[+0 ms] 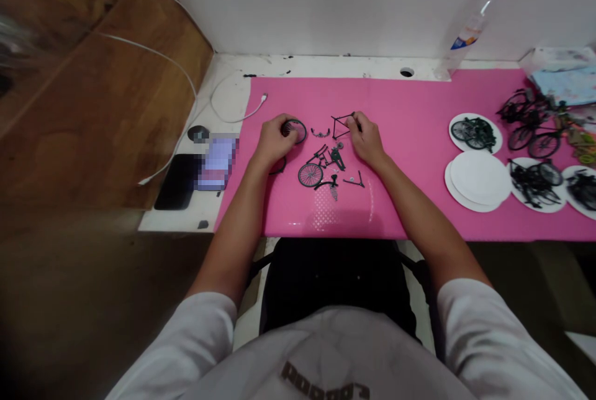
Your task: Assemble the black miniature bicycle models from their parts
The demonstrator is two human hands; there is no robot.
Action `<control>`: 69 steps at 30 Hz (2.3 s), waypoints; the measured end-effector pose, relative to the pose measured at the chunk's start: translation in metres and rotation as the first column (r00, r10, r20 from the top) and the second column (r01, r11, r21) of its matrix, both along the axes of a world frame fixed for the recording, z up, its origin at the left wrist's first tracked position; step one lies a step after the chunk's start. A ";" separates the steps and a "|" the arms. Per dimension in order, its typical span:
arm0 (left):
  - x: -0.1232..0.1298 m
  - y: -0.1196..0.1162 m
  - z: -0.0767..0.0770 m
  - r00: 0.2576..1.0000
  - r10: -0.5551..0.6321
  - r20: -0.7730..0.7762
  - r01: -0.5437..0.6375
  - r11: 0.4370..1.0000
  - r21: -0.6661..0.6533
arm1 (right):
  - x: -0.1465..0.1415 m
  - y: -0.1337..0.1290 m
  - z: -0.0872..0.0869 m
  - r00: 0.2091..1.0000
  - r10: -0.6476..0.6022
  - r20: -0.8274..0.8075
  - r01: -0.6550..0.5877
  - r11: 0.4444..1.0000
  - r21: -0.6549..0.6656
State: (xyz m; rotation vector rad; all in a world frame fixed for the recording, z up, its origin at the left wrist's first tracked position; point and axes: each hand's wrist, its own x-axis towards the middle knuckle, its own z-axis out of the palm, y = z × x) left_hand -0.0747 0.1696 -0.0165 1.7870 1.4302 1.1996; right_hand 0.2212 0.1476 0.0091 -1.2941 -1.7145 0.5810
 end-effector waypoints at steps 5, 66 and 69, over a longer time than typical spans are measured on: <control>-0.008 0.005 -0.009 0.995 0.025 -0.097 -0.029 0.999 -0.038 | 0.000 0.001 -0.002 1.000 0.009 -0.006 -0.009 1.000 0.005; 0.011 -0.004 0.002 0.983 -0.182 0.026 0.178 0.979 0.098 | -0.011 -0.015 0.005 0.995 -0.061 -0.074 0.075 0.976 0.205; 0.022 -0.013 0.009 0.917 -0.349 0.193 0.357 0.934 -0.008 | -0.019 -0.020 0.006 0.998 0.027 -0.050 -0.018 0.984 0.176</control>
